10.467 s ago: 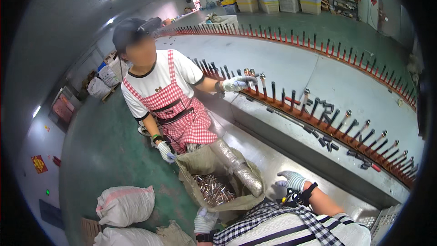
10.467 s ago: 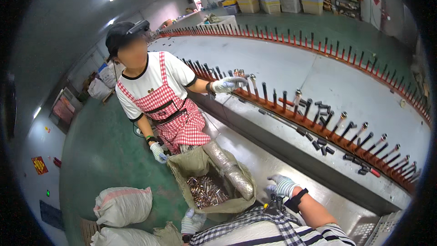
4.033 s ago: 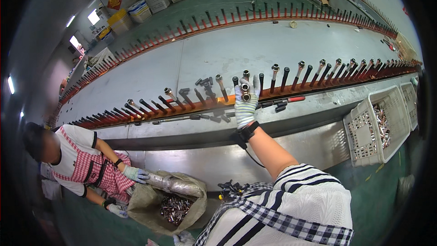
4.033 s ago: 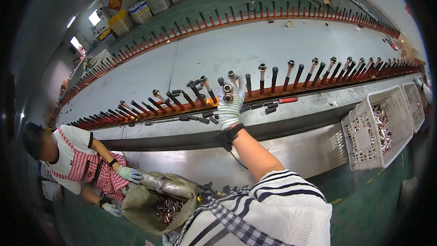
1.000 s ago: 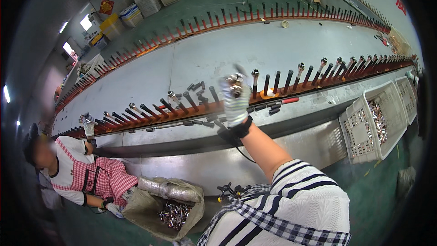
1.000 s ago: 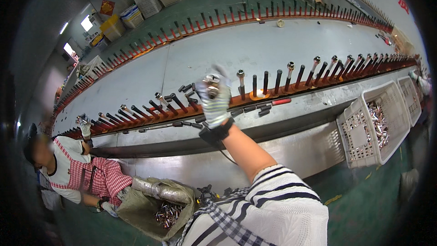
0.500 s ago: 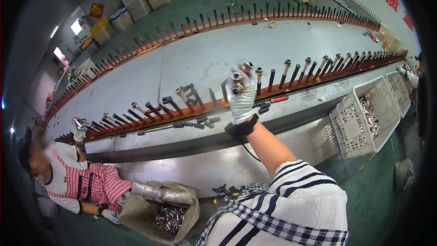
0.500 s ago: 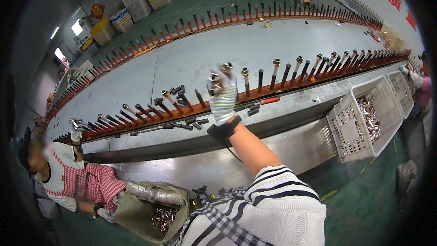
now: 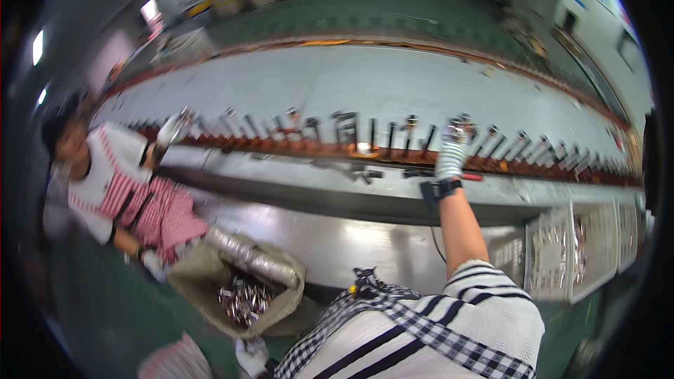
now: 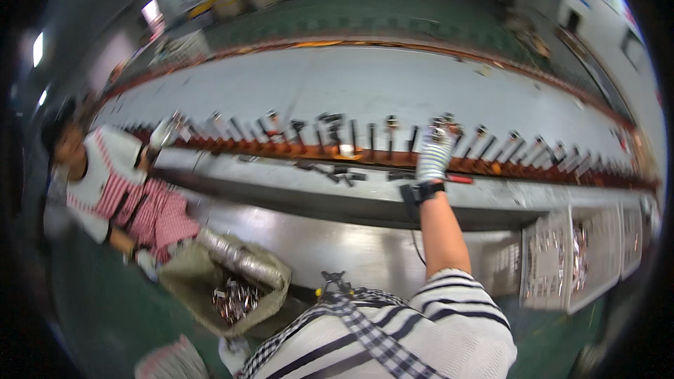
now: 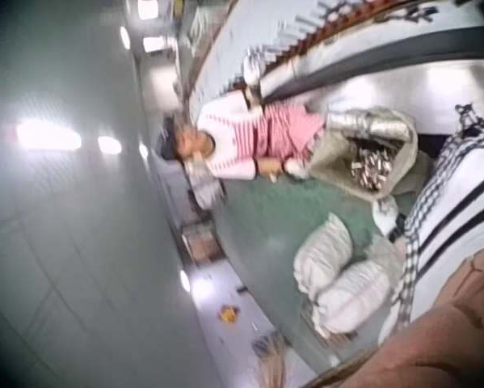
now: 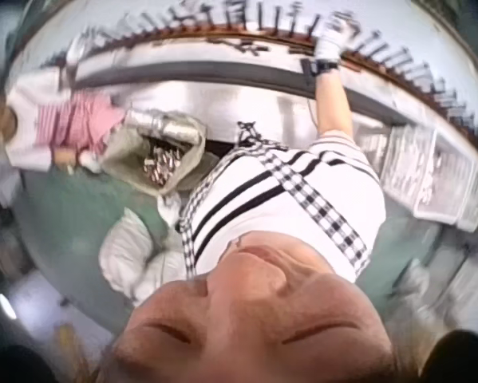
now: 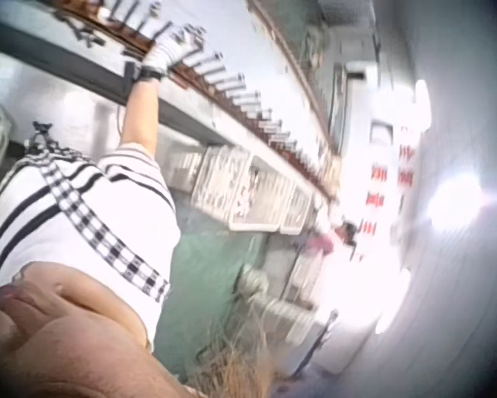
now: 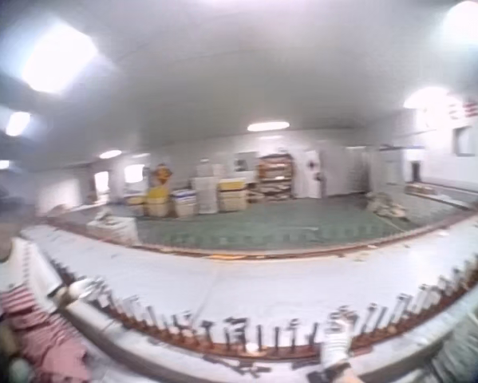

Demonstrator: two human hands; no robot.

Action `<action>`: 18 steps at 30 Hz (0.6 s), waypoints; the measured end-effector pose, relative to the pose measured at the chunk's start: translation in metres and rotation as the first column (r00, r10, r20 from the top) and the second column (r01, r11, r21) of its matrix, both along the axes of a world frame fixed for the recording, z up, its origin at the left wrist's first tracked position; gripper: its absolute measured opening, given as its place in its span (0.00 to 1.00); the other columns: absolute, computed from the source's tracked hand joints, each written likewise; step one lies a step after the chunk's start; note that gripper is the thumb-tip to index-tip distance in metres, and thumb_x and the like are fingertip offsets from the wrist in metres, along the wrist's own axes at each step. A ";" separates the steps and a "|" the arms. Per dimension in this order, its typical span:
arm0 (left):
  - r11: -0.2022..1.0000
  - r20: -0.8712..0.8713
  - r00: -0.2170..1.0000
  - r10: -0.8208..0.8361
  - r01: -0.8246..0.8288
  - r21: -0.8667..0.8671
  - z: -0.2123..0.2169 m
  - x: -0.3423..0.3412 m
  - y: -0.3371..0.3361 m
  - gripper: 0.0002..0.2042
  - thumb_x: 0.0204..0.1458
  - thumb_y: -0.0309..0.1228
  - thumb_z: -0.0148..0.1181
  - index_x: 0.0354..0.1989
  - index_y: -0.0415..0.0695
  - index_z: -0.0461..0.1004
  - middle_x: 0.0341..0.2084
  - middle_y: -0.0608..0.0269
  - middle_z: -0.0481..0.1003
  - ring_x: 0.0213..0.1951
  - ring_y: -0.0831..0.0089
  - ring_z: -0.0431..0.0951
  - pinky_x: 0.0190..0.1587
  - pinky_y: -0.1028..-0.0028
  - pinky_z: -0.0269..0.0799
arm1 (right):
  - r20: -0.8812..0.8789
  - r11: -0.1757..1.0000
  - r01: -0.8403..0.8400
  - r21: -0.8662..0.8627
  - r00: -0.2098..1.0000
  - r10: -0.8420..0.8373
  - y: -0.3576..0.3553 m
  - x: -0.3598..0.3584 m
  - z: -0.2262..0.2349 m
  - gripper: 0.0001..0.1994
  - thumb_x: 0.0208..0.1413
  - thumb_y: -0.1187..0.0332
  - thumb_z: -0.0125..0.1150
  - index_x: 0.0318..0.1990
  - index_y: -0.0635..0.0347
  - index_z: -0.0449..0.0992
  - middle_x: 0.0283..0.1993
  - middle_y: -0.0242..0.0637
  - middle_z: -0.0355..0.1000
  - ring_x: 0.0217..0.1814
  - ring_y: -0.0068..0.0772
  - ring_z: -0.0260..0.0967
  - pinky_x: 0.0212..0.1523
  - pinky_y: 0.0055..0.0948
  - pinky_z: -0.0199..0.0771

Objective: Picking metal assembly components from a box and placing them onto a rotating assembly rack.

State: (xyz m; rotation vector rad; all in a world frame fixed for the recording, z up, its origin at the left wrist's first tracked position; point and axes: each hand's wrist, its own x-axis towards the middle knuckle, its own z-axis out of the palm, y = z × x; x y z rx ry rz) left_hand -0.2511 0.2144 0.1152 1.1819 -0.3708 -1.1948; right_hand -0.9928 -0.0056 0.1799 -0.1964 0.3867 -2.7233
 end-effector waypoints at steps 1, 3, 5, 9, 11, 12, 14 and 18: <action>0.976 -0.477 0.859 0.185 -0.105 0.189 0.030 -0.015 -0.011 0.10 0.52 0.30 0.55 0.42 0.43 0.72 0.35 0.60 0.76 0.31 0.69 0.75 0.37 0.71 0.73 | -0.131 0.970 0.139 0.199 0.985 -0.115 -0.002 0.016 0.015 0.16 0.59 0.72 0.47 0.54 0.53 0.68 0.54 0.35 0.67 0.55 0.29 0.64 0.54 0.31 0.64; 0.990 -0.429 0.892 0.142 -0.129 0.061 0.025 -0.014 -0.014 0.06 0.52 0.29 0.56 0.38 0.45 0.71 0.32 0.61 0.75 0.32 0.69 0.74 0.36 0.68 0.72 | -0.615 0.851 0.493 0.183 0.733 -0.292 -0.015 0.008 0.022 0.19 0.58 0.74 0.48 0.58 0.59 0.64 0.57 0.37 0.65 0.53 0.31 0.66 0.56 0.34 0.65; 0.935 -0.395 0.851 0.346 -0.281 0.215 0.035 -0.026 -0.021 0.06 0.50 0.28 0.56 0.36 0.46 0.71 0.32 0.62 0.73 0.35 0.65 0.72 0.41 0.63 0.68 | -0.654 0.848 0.459 0.266 0.732 -0.192 0.001 0.098 0.101 0.16 0.58 0.73 0.49 0.54 0.63 0.68 0.52 0.37 0.69 0.50 0.30 0.68 0.53 0.31 0.66; 0.951 -0.463 0.835 0.297 -0.305 0.059 0.043 -0.042 -0.028 0.10 0.46 0.23 0.59 0.37 0.47 0.70 0.34 0.62 0.73 0.40 0.63 0.72 0.45 0.57 0.68 | -0.677 0.713 0.472 0.518 0.736 0.005 0.000 0.245 0.137 0.14 0.57 0.72 0.53 0.50 0.64 0.71 0.48 0.37 0.72 0.50 0.25 0.69 0.50 0.22 0.67; 0.947 -0.499 0.811 0.305 -0.315 0.067 0.041 -0.039 -0.023 0.11 0.45 0.22 0.60 0.37 0.47 0.70 0.36 0.62 0.73 0.42 0.63 0.72 0.47 0.56 0.69 | -0.519 0.922 -0.191 0.337 0.779 0.351 0.011 0.324 0.123 0.15 0.57 0.76 0.51 0.52 0.62 0.68 0.50 0.37 0.70 0.49 0.30 0.70 0.48 0.26 0.71; 0.944 -0.498 0.809 0.312 -0.323 0.066 0.048 -0.042 -0.025 0.10 0.45 0.22 0.61 0.36 0.47 0.71 0.35 0.62 0.74 0.41 0.63 0.72 0.48 0.56 0.70 | -0.298 0.640 -0.585 0.498 0.577 0.760 0.008 0.325 0.077 0.15 0.56 0.78 0.48 0.51 0.61 0.69 0.46 0.36 0.71 0.46 0.30 0.69 0.47 0.29 0.71; 0.936 -0.484 0.808 0.335 -0.343 0.076 0.048 -0.041 -0.018 0.09 0.45 0.23 0.61 0.35 0.47 0.71 0.34 0.61 0.74 0.40 0.63 0.73 0.47 0.56 0.70 | -0.388 0.299 -0.340 0.891 -0.232 0.892 0.018 0.393 0.112 0.19 0.53 0.74 0.55 0.54 0.59 0.68 0.49 0.39 0.70 0.51 0.35 0.66 0.53 0.29 0.66; 0.927 -0.475 0.804 0.358 -0.366 0.080 0.048 -0.043 -0.019 0.09 0.45 0.23 0.61 0.35 0.48 0.72 0.33 0.61 0.74 0.39 0.63 0.73 0.47 0.57 0.69 | -0.432 0.335 -0.273 0.902 -0.552 0.714 0.042 0.420 0.050 0.25 0.48 0.69 0.61 0.56 0.58 0.65 0.62 0.47 0.57 0.64 0.43 0.55 0.62 0.33 0.57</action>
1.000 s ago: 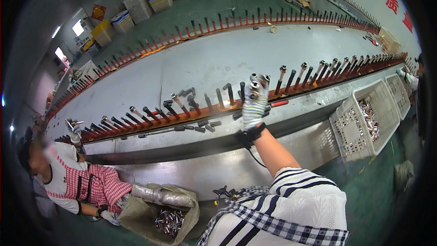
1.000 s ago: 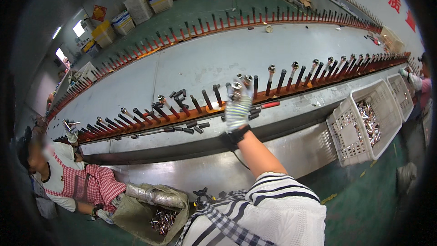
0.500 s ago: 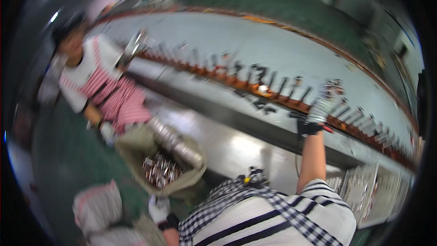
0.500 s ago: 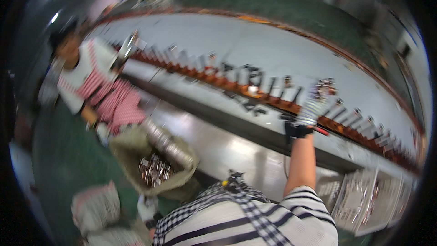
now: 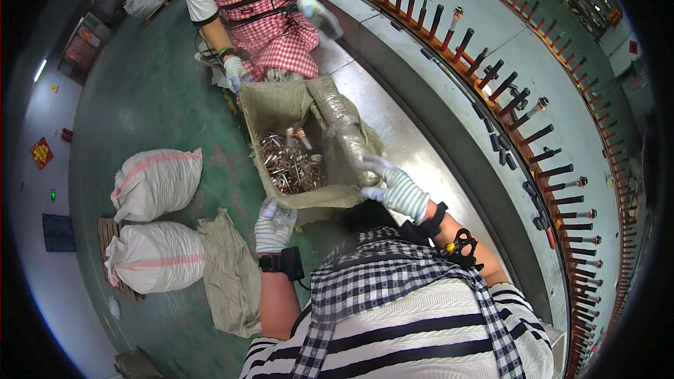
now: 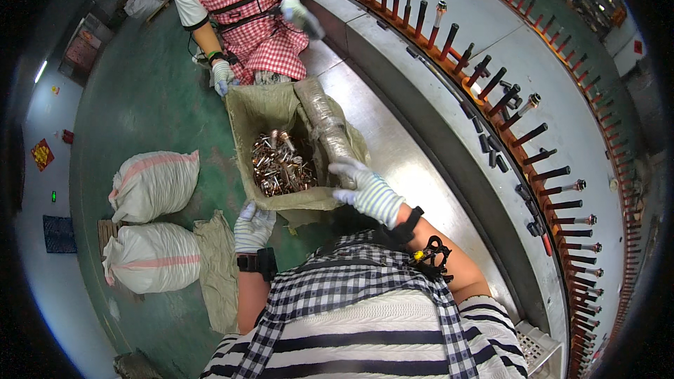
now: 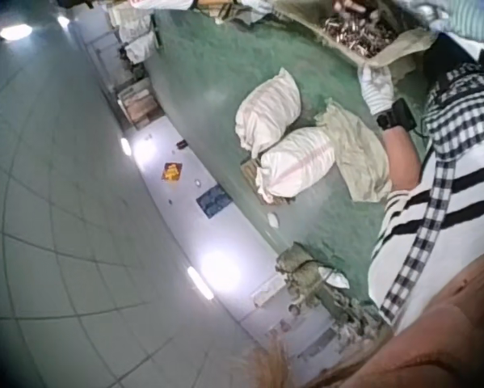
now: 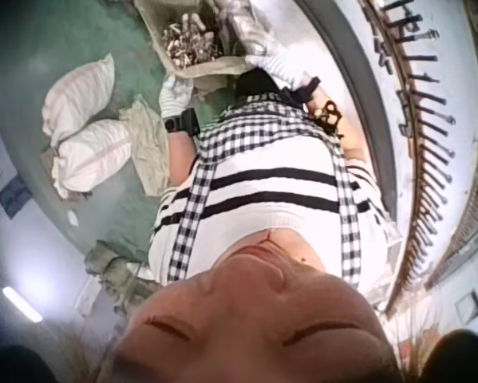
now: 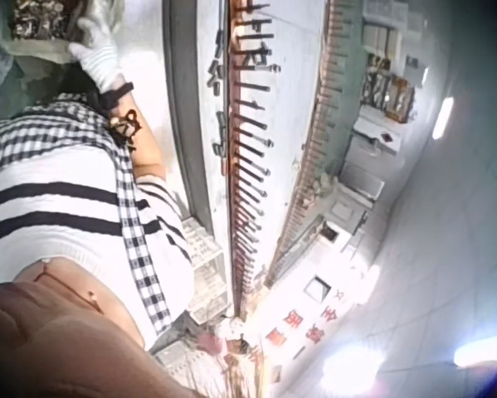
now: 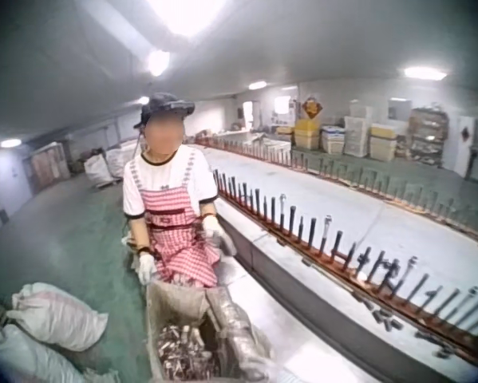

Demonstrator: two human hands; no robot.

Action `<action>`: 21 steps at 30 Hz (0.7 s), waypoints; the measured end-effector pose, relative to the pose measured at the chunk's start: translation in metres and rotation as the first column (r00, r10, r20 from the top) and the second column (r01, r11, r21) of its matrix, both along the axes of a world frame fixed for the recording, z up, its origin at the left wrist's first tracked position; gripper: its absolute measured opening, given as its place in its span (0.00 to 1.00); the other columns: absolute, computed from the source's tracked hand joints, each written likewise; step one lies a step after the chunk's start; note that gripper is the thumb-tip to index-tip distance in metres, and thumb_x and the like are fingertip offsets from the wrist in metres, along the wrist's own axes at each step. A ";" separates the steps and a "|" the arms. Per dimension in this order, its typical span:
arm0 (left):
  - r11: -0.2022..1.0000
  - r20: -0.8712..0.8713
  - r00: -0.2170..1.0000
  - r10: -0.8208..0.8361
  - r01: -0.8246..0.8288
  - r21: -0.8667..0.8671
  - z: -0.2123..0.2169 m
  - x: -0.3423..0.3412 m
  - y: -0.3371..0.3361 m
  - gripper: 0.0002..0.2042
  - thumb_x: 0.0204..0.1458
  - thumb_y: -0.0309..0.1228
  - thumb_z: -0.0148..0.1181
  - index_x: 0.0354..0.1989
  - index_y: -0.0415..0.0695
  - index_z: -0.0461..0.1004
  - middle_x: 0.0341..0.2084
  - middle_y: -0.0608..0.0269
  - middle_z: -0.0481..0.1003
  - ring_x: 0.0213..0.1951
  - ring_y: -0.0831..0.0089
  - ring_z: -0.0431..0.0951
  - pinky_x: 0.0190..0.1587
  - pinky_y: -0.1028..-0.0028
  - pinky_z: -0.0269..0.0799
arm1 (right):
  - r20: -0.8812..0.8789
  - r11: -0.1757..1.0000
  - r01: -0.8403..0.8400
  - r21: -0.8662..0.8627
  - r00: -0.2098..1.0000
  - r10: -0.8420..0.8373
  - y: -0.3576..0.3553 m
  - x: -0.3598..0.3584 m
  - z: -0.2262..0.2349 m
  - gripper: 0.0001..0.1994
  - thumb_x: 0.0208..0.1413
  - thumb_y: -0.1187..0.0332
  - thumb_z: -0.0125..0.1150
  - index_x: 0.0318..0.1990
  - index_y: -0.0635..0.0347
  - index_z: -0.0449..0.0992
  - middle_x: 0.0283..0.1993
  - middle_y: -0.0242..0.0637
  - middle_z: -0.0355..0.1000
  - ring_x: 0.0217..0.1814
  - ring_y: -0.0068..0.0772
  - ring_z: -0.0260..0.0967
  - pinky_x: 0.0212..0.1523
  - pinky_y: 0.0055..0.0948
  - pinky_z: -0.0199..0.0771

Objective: Picking metal assembly components from a box and placing them onto a rotating assembly rack.

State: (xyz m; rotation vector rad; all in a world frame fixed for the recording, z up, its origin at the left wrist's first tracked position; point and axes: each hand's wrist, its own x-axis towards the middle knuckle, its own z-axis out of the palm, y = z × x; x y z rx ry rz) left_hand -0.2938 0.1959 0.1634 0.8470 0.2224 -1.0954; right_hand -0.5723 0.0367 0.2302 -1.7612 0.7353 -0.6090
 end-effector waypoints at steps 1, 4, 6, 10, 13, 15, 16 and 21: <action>1.000 0.004 1.000 -0.002 0.002 0.002 0.001 0.000 0.000 0.09 0.45 0.24 0.61 0.36 0.48 0.72 0.34 0.62 0.75 0.39 0.63 0.73 0.46 0.57 0.69 | 0.000 0.993 -0.090 0.070 0.996 0.090 0.004 -0.004 -0.005 0.24 0.48 0.68 0.61 0.55 0.59 0.66 0.60 0.47 0.60 0.63 0.43 0.57 0.61 0.33 0.58; 0.999 -0.001 0.999 -0.051 0.051 -0.008 -0.002 0.001 -0.006 0.09 0.45 0.25 0.61 0.36 0.48 0.72 0.32 0.63 0.74 0.37 0.63 0.73 0.44 0.58 0.68 | -0.084 0.978 -0.024 0.205 0.996 0.042 0.007 -0.036 -0.014 0.22 0.51 0.64 0.59 0.53 0.61 0.68 0.54 0.48 0.67 0.59 0.41 0.62 0.59 0.32 0.60; 0.998 -0.077 0.997 -0.030 0.035 0.060 -0.020 0.012 -0.010 0.07 0.46 0.26 0.58 0.35 0.46 0.72 0.27 0.63 0.72 0.31 0.65 0.71 0.42 0.61 0.67 | -0.120 0.986 0.114 0.120 0.988 -0.099 0.007 -0.062 -0.026 0.21 0.52 0.62 0.57 0.52 0.62 0.69 0.51 0.48 0.68 0.57 0.41 0.63 0.58 0.33 0.61; 0.949 0.346 0.883 -0.316 0.297 0.109 -0.017 0.015 -0.002 0.11 0.52 0.29 0.54 0.44 0.42 0.71 0.39 0.57 0.74 0.41 0.65 0.73 0.46 0.64 0.70 | -0.074 0.880 0.439 0.178 0.898 -0.433 0.012 -0.133 -0.048 0.22 0.53 0.60 0.56 0.52 0.64 0.69 0.52 0.48 0.69 0.56 0.41 0.65 0.57 0.32 0.62; 0.958 0.231 0.934 -0.273 0.286 -0.026 -0.034 0.033 0.009 0.13 0.52 0.31 0.55 0.46 0.42 0.70 0.42 0.59 0.74 0.42 0.66 0.73 0.46 0.65 0.71 | 0.039 0.723 0.684 0.097 0.723 -0.690 0.010 -0.178 -0.060 0.20 0.52 0.64 0.57 0.51 0.65 0.69 0.52 0.47 0.69 0.55 0.39 0.65 0.57 0.30 0.62; 0.987 0.120 0.984 -0.131 0.118 0.111 0.000 0.003 0.000 0.14 0.54 0.35 0.54 0.45 0.41 0.70 0.37 0.62 0.74 0.36 0.71 0.73 0.37 0.73 0.71 | 0.085 0.422 0.907 -0.010 0.421 -0.903 0.015 -0.206 -0.047 0.19 0.52 0.67 0.56 0.51 0.64 0.69 0.50 0.45 0.70 0.54 0.39 0.66 0.56 0.31 0.62; 0.868 -0.123 0.860 -0.495 0.494 -0.041 0.006 0.029 0.009 0.12 0.50 0.35 0.59 0.40 0.44 0.72 0.27 0.66 0.67 0.26 0.76 0.63 0.32 0.75 0.64 | 0.240 0.288 0.945 0.153 0.248 -0.939 0.012 -0.217 -0.045 0.20 0.51 0.70 0.57 0.53 0.63 0.67 0.48 0.43 0.69 0.54 0.37 0.64 0.55 0.32 0.62; 0.913 -0.252 0.902 -0.351 0.390 0.123 0.006 0.015 0.003 0.14 0.51 0.39 0.57 0.40 0.43 0.72 0.27 0.60 0.73 0.21 0.79 0.61 0.24 0.79 0.60 | 0.645 -0.150 0.980 0.127 -0.197 -0.739 -0.028 -0.274 -0.024 0.27 0.51 0.77 0.55 0.60 0.65 0.57 0.59 0.43 0.57 0.64 0.36 0.54 0.60 0.32 0.56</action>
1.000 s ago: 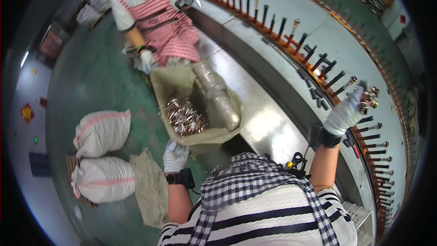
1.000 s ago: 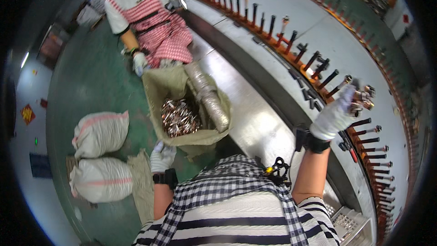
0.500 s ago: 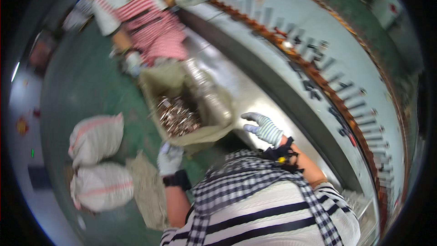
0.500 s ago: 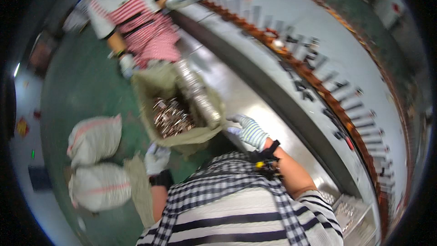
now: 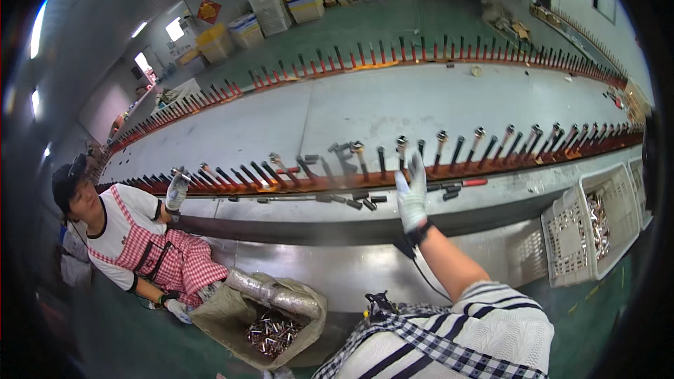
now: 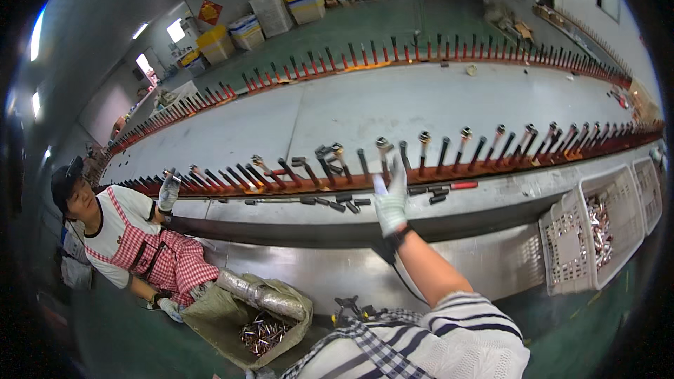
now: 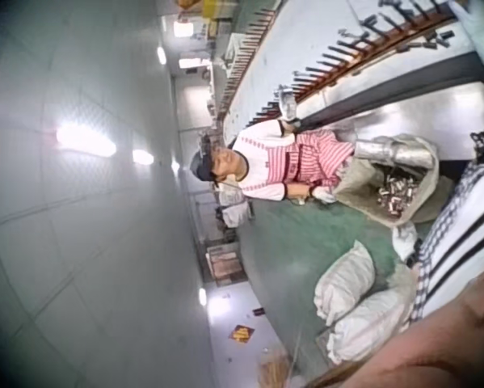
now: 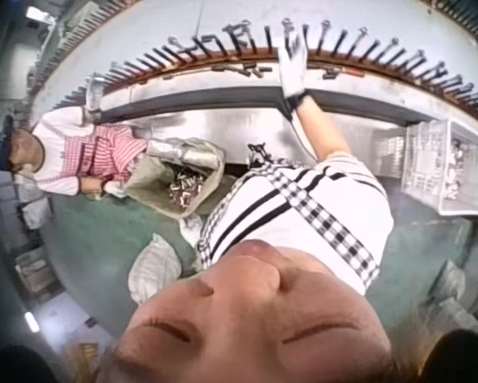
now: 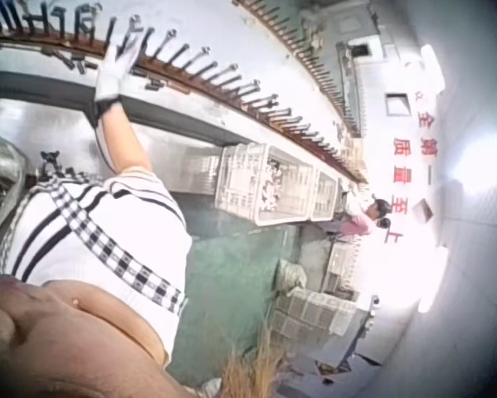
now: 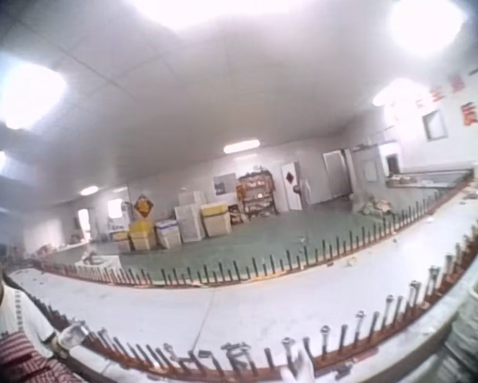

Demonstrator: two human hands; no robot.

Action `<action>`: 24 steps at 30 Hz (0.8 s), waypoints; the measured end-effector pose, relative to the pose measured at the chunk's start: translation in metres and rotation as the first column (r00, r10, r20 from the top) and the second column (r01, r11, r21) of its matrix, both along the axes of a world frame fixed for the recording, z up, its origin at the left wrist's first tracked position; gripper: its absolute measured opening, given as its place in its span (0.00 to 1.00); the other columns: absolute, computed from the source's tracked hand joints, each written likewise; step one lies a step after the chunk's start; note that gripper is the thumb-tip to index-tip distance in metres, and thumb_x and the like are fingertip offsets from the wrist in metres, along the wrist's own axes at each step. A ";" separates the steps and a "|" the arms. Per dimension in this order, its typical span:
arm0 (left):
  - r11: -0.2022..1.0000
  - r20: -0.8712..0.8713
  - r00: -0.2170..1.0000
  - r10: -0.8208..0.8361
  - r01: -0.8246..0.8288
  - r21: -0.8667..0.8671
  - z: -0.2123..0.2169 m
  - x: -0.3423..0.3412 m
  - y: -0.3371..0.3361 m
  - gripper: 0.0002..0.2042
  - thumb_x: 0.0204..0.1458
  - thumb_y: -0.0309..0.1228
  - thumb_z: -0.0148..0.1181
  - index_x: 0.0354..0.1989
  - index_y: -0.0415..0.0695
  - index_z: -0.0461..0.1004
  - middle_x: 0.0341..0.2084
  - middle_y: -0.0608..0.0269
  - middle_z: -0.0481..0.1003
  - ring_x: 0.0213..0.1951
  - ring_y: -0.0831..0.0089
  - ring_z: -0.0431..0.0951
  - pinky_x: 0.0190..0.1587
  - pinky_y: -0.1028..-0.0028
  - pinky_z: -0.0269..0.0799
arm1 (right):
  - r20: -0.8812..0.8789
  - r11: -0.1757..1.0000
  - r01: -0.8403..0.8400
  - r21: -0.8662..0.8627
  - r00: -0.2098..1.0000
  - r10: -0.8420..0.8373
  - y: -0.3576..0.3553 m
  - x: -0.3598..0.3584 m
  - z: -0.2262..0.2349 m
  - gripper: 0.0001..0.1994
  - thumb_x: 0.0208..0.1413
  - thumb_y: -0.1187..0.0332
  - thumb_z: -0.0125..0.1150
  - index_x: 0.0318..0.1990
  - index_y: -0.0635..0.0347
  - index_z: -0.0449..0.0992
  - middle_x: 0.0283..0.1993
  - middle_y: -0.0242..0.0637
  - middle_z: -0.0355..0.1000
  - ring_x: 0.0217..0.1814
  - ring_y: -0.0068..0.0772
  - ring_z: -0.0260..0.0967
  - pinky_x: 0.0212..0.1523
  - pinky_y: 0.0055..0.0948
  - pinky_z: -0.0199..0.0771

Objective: Picking metal assembly components from a box and placing them onto a rotating assembly rack.

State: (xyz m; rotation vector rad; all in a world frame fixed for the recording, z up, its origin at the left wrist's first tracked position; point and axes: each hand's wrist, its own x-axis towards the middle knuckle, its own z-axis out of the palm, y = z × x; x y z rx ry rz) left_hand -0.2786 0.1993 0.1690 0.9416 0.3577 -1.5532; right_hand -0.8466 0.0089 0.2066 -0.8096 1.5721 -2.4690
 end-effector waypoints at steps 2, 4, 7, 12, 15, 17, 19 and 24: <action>0.999 0.007 0.999 -0.044 0.044 -0.001 0.009 -0.013 -0.011 0.14 0.51 0.40 0.57 0.36 0.42 0.72 0.22 0.64 0.69 0.20 0.79 0.61 0.24 0.78 0.60 | -0.077 0.990 -0.008 0.139 0.997 0.019 -0.017 -0.036 0.004 0.26 0.54 0.74 0.52 0.61 0.65 0.55 0.62 0.45 0.56 0.65 0.39 0.54 0.60 0.30 0.56; 0.997 -0.029 0.997 -0.078 0.079 0.023 -0.014 0.017 0.003 0.14 0.51 0.42 0.57 0.31 0.42 0.69 0.17 0.69 0.61 0.21 0.78 0.61 0.24 0.77 0.60 | -0.038 0.927 -0.203 0.315 0.974 0.225 -0.042 -0.034 0.042 0.16 0.53 0.72 0.53 0.50 0.63 0.69 0.51 0.45 0.68 0.53 0.40 0.65 0.53 0.31 0.64; 0.995 -0.042 0.999 -0.018 0.022 0.096 0.002 0.008 -0.016 0.13 0.51 0.40 0.57 0.31 0.41 0.69 0.21 0.67 0.63 0.23 0.77 0.61 0.25 0.77 0.60 | -0.063 0.969 -0.248 -0.006 0.967 0.247 -0.082 -0.041 0.059 0.15 0.53 0.74 0.55 0.50 0.60 0.68 0.38 0.33 0.71 0.38 0.27 0.67 0.41 0.25 0.68; 0.997 0.112 0.993 -0.028 0.036 -0.073 0.009 -0.009 -0.001 0.09 0.48 0.32 0.60 0.34 0.42 0.70 0.30 0.63 0.64 0.26 0.76 0.61 0.27 0.79 0.60 | -0.034 0.954 0.174 -0.244 0.982 -0.188 -0.031 -0.020 0.104 0.17 0.56 0.78 0.52 0.53 0.56 0.65 0.39 0.30 0.66 0.39 0.19 0.61 0.40 0.21 0.64; 1.000 -0.011 1.000 -0.014 0.014 -0.006 -0.009 0.015 0.007 0.09 0.49 0.36 0.59 0.32 0.44 0.71 0.27 0.66 0.65 0.26 0.78 0.61 0.27 0.78 0.60 | 0.124 0.914 0.390 -0.115 0.918 -0.376 -0.015 -0.023 0.079 0.20 0.56 0.78 0.51 0.57 0.58 0.62 0.45 0.33 0.66 0.44 0.22 0.62 0.46 0.25 0.65; 0.997 0.031 0.997 -0.071 0.070 0.015 0.006 -0.007 0.002 0.09 0.48 0.37 0.59 0.32 0.44 0.71 0.26 0.66 0.65 0.26 0.78 0.61 0.27 0.77 0.60 | 0.234 0.952 0.292 -0.090 0.935 -0.265 -0.020 -0.053 0.032 0.23 0.55 0.76 0.53 0.60 0.61 0.59 0.48 0.35 0.66 0.47 0.25 0.63 0.50 0.26 0.65; 0.997 -0.085 0.994 -0.071 0.074 0.033 0.030 -0.031 -0.005 0.10 0.47 0.38 0.60 0.29 0.45 0.70 0.24 0.67 0.65 0.25 0.78 0.61 0.28 0.76 0.61 | 0.142 0.981 0.184 0.056 0.971 -0.190 -0.034 -0.081 0.006 0.19 0.54 0.75 0.56 0.54 0.61 0.66 0.43 0.32 0.69 0.44 0.23 0.65 0.48 0.23 0.65; 0.982 0.209 0.969 -0.135 0.159 -0.106 -0.022 0.032 0.011 0.13 0.46 0.41 0.61 0.26 0.46 0.67 0.18 0.70 0.63 0.23 0.79 0.61 0.27 0.77 0.61 | -0.225 0.964 -0.034 -0.262 0.974 -0.027 -0.018 -0.062 0.105 0.15 0.51 0.76 0.59 0.48 0.60 0.70 0.39 0.31 0.71 0.38 0.18 0.66 0.41 0.20 0.67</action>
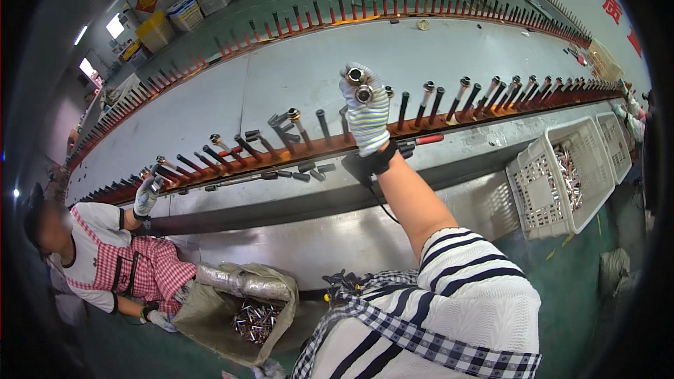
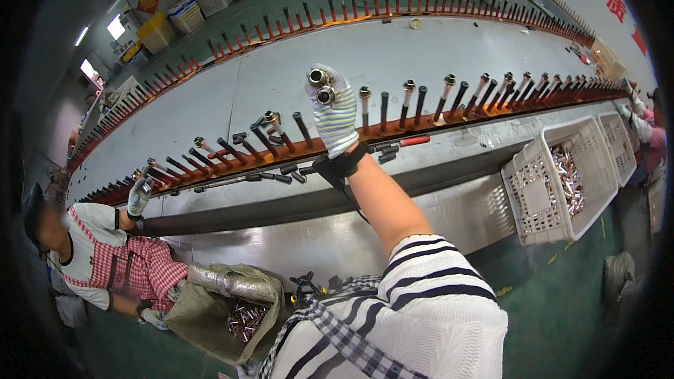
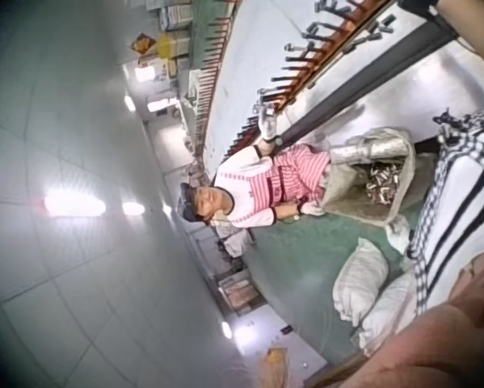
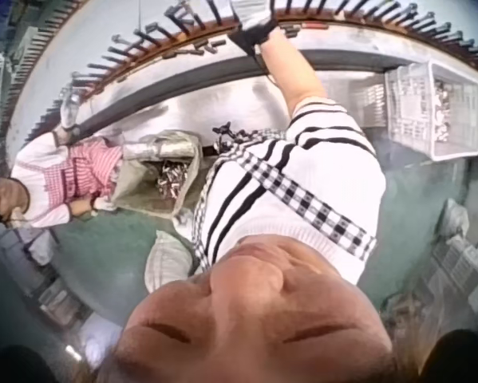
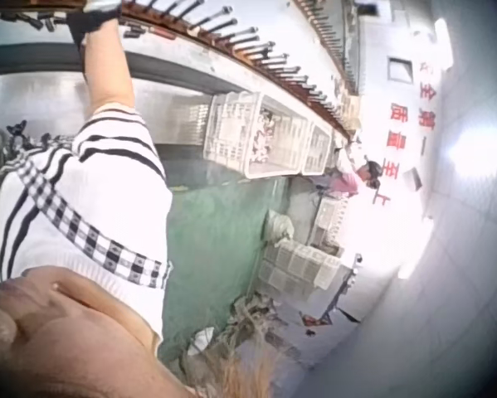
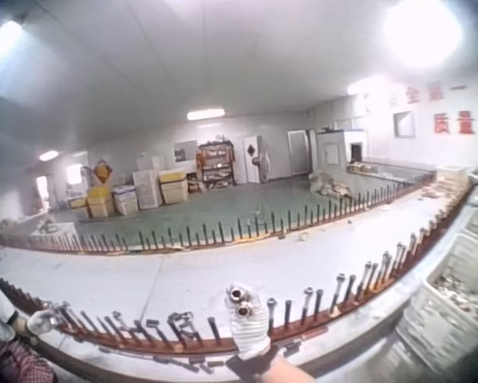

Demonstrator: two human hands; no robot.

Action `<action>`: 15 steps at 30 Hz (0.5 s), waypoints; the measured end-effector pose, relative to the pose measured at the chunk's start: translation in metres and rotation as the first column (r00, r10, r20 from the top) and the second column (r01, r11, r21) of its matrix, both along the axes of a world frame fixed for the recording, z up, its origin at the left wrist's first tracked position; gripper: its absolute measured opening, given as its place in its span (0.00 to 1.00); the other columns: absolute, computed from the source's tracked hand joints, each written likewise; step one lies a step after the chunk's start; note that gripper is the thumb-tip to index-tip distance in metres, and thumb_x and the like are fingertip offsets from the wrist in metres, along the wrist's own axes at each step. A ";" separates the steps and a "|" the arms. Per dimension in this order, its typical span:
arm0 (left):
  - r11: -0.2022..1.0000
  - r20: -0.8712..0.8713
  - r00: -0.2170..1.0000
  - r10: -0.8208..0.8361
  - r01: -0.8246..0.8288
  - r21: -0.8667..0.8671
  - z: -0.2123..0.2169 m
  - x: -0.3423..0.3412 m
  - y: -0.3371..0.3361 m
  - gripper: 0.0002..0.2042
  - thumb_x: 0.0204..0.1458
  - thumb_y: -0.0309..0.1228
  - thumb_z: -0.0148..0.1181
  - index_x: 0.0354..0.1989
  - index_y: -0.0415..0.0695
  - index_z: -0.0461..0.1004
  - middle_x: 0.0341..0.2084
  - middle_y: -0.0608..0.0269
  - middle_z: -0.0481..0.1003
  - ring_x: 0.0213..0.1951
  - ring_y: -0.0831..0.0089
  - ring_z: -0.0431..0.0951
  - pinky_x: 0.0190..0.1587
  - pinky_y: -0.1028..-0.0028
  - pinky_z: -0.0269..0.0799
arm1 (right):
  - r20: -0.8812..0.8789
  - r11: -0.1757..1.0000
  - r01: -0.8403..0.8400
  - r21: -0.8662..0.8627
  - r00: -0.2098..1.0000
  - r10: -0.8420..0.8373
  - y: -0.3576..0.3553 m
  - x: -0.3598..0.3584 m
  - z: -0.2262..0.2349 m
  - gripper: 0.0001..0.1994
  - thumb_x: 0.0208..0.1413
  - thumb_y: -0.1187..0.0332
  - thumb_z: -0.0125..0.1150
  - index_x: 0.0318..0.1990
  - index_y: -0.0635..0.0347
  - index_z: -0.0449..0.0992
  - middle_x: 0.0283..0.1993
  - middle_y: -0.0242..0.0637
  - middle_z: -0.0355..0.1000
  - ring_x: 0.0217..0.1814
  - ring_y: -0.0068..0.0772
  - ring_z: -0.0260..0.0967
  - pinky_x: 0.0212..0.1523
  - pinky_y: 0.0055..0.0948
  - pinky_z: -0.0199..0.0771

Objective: Picking metal assembly components from a box and placing them onto a rotating assembly rack.

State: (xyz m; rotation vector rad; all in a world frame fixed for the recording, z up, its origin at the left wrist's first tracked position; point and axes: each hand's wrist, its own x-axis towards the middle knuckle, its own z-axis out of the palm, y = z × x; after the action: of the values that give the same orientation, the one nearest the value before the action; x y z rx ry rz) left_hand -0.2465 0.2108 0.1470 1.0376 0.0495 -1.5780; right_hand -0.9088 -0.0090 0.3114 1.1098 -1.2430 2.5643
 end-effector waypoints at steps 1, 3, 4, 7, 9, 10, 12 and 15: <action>0.992 -0.082 0.995 0.060 -0.050 0.116 0.004 0.008 0.005 0.12 0.46 0.40 0.61 0.25 0.46 0.67 0.18 0.70 0.62 0.23 0.79 0.61 0.26 0.77 0.61 | -0.109 0.985 0.153 0.081 0.984 -0.144 0.024 0.017 0.026 0.15 0.50 0.78 0.59 0.46 0.60 0.70 0.36 0.30 0.70 0.37 0.18 0.66 0.39 0.19 0.68; 0.967 -0.290 0.942 0.171 -0.103 0.235 0.017 -0.015 -0.007 0.10 0.47 0.38 0.61 0.25 0.47 0.68 0.19 0.70 0.62 0.23 0.79 0.61 0.26 0.78 0.60 | 0.163 0.929 -0.164 -0.331 0.960 0.227 0.038 0.002 0.002 0.14 0.53 0.75 0.55 0.48 0.58 0.69 0.33 0.29 0.69 0.33 0.20 0.67 0.32 0.17 0.70; 0.990 -0.173 0.979 0.104 -0.086 0.111 0.002 -0.005 -0.005 0.09 0.47 0.35 0.62 0.29 0.45 0.71 0.23 0.68 0.65 0.25 0.79 0.61 0.26 0.77 0.61 | 0.261 0.669 -0.370 -0.645 0.716 0.647 0.046 -0.009 -0.016 0.13 0.54 0.73 0.54 0.48 0.58 0.68 0.32 0.30 0.68 0.31 0.20 0.67 0.28 0.16 0.71; 0.974 -0.193 0.959 0.208 -0.185 0.132 0.020 -0.037 -0.015 0.08 0.46 0.32 0.62 0.32 0.44 0.72 0.28 0.65 0.68 0.26 0.78 0.61 0.29 0.77 0.62 | 0.687 0.805 0.184 -0.564 0.646 0.333 0.045 -0.033 -0.056 0.16 0.59 0.67 0.50 0.54 0.60 0.63 0.32 0.36 0.68 0.25 0.21 0.66 0.19 0.15 0.66; 0.993 -0.273 0.956 0.104 -0.086 0.076 0.023 -0.039 -0.017 0.07 0.46 0.29 0.62 0.33 0.44 0.73 0.32 0.65 0.68 0.27 0.79 0.61 0.32 0.78 0.62 | 0.568 0.841 -0.111 -0.530 0.690 0.449 0.048 -0.061 -0.099 0.13 0.60 0.68 0.47 0.51 0.58 0.64 0.35 0.36 0.68 0.32 0.24 0.67 0.29 0.22 0.72; 0.998 -0.380 0.925 0.017 0.006 0.059 0.016 -0.020 -0.013 0.06 0.48 0.30 0.60 0.33 0.45 0.72 0.31 0.66 0.68 0.27 0.79 0.61 0.34 0.78 0.61 | 0.552 0.896 -0.179 -0.406 0.734 0.397 0.033 -0.056 -0.097 0.12 0.60 0.69 0.47 0.50 0.57 0.66 0.36 0.36 0.67 0.34 0.24 0.67 0.32 0.23 0.72; 0.998 -0.008 1.000 0.004 -0.005 -0.059 0.026 -0.029 0.001 0.07 0.49 0.34 0.59 0.33 0.46 0.72 0.28 0.66 0.67 0.26 0.79 0.62 0.33 0.77 0.61 | 0.436 0.866 -0.391 -0.312 0.751 0.496 0.021 -0.057 -0.079 0.13 0.60 0.70 0.47 0.51 0.58 0.64 0.38 0.34 0.67 0.35 0.22 0.66 0.33 0.22 0.72; 0.998 -0.149 0.987 -0.052 0.055 0.017 -0.004 0.008 0.005 0.09 0.50 0.38 0.58 0.33 0.47 0.71 0.23 0.68 0.64 0.26 0.79 0.62 0.32 0.77 0.61 | -0.065 0.929 0.027 0.368 0.998 -0.004 0.048 -0.041 -0.008 0.18 0.56 0.74 0.50 0.56 0.61 0.62 0.44 0.37 0.67 0.40 0.26 0.66 0.38 0.26 0.71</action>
State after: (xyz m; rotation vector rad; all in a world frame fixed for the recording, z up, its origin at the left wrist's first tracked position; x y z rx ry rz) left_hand -0.2383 0.2158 0.1434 0.9427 0.1409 -1.7053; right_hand -0.9499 0.0387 0.3033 1.2216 -1.7602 2.3188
